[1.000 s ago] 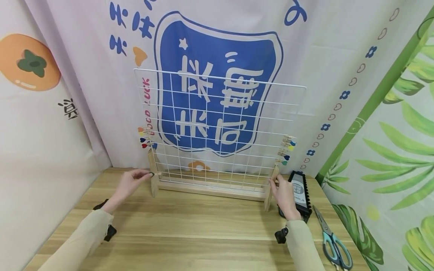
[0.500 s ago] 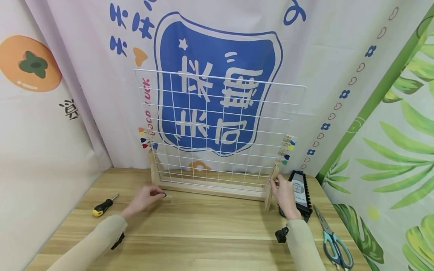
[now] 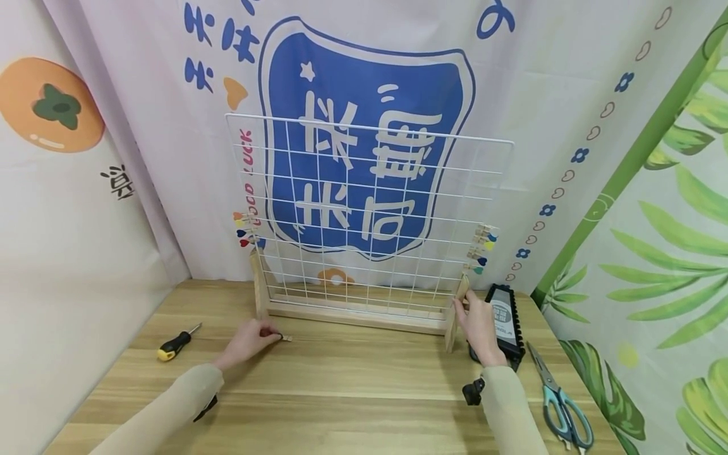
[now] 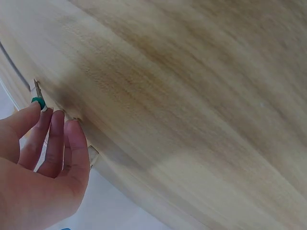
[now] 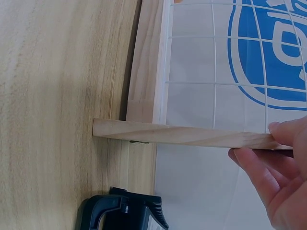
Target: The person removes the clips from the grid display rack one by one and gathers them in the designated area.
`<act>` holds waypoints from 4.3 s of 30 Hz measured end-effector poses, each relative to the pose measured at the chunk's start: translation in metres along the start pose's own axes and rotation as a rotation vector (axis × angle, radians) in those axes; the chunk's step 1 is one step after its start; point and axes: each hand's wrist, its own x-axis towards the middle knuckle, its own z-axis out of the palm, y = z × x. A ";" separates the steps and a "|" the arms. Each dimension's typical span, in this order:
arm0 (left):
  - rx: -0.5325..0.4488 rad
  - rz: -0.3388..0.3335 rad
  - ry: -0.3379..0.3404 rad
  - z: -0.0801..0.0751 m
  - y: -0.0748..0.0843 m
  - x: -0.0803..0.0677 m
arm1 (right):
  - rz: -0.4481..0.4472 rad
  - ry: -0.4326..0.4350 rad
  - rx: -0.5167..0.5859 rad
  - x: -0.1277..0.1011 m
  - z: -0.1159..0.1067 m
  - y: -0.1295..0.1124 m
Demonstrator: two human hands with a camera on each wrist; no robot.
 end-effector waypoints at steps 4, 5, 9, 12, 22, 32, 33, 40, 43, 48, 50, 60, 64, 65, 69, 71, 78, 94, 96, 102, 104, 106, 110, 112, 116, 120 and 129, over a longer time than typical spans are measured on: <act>0.005 -0.043 -0.009 0.001 0.002 0.001 | 0.002 -0.001 -0.002 0.000 0.000 0.000; 0.009 -0.048 -0.012 0.001 0.002 0.001 | 0.005 -0.001 -0.001 0.000 0.000 0.000; 0.013 -0.070 -0.027 0.000 0.005 0.002 | 0.008 0.002 -0.001 0.000 0.001 0.000; 0.005 -0.070 -0.048 -0.003 0.006 0.002 | 0.002 0.009 -0.001 0.000 0.001 0.000; -0.093 -0.074 -0.027 -0.043 0.006 0.015 | -0.002 0.008 -0.001 -0.001 -0.001 -0.001; -0.068 -0.124 0.047 -0.148 0.032 0.038 | -0.005 0.018 0.004 -0.001 0.000 -0.001; -0.066 -0.128 0.051 -0.159 0.035 0.041 | -0.005 0.021 0.006 -0.001 -0.001 -0.001; -0.095 -0.098 0.186 -0.202 0.056 0.055 | -0.018 0.023 0.020 -0.001 0.001 -0.002; -0.134 -0.112 0.193 -0.208 0.064 0.061 | -0.017 0.032 0.017 -0.001 0.002 -0.002; -0.153 -0.106 0.188 -0.209 0.072 0.072 | -0.033 0.049 0.013 -0.002 0.003 -0.002; -0.146 -0.093 0.190 -0.208 0.073 0.076 | -0.037 0.052 0.011 -0.002 0.003 -0.002; -0.135 -0.076 0.275 -0.197 0.074 0.090 | -0.022 0.041 0.011 -0.001 0.004 0.000; -0.135 -0.077 0.312 -0.196 0.075 0.091 | -0.024 0.043 0.013 -0.001 0.004 0.000; -0.134 -0.077 0.319 -0.197 0.076 0.091 | -0.026 0.048 0.013 -0.001 0.004 0.000; -0.128 -0.060 0.344 -0.196 0.077 0.092 | -0.041 0.063 0.007 -0.001 0.003 0.000; -0.120 -0.054 0.360 -0.196 0.077 0.093 | -0.043 0.061 0.006 -0.001 0.003 0.000; -0.102 -0.030 0.437 -0.193 0.078 0.093 | -0.023 0.043 0.010 -0.001 0.004 0.000; -0.129 -0.035 0.562 -0.199 0.068 0.079 | -0.002 0.031 0.002 0.000 0.004 0.000; -0.121 -0.031 0.562 -0.198 0.067 0.075 | 0.000 0.033 -0.001 0.000 0.004 0.000; -0.141 -0.051 0.524 -0.187 0.065 0.055 | 0.007 0.028 -0.012 -0.001 0.005 0.000; -0.145 -0.059 0.479 -0.180 0.062 0.047 | 0.008 0.027 -0.010 -0.002 0.005 0.001; -0.142 -0.053 0.431 -0.170 0.058 0.039 | 0.006 0.027 -0.010 -0.003 0.006 0.001; -0.115 -0.014 0.339 -0.142 0.051 0.023 | -0.003 0.035 -0.003 -0.002 0.005 0.001; -0.099 0.008 0.310 -0.124 0.048 0.015 | -0.008 0.038 0.001 -0.002 0.004 0.000; -0.104 0.028 0.241 -0.089 0.042 -0.002 | -0.002 0.035 0.002 0.000 0.003 -0.001; -0.113 0.044 0.183 -0.061 0.038 -0.014 | 0.012 0.024 -0.005 0.000 0.003 -0.003; -0.125 0.033 0.164 -0.029 0.035 -0.028 | -0.002 0.038 -0.010 0.000 0.004 -0.001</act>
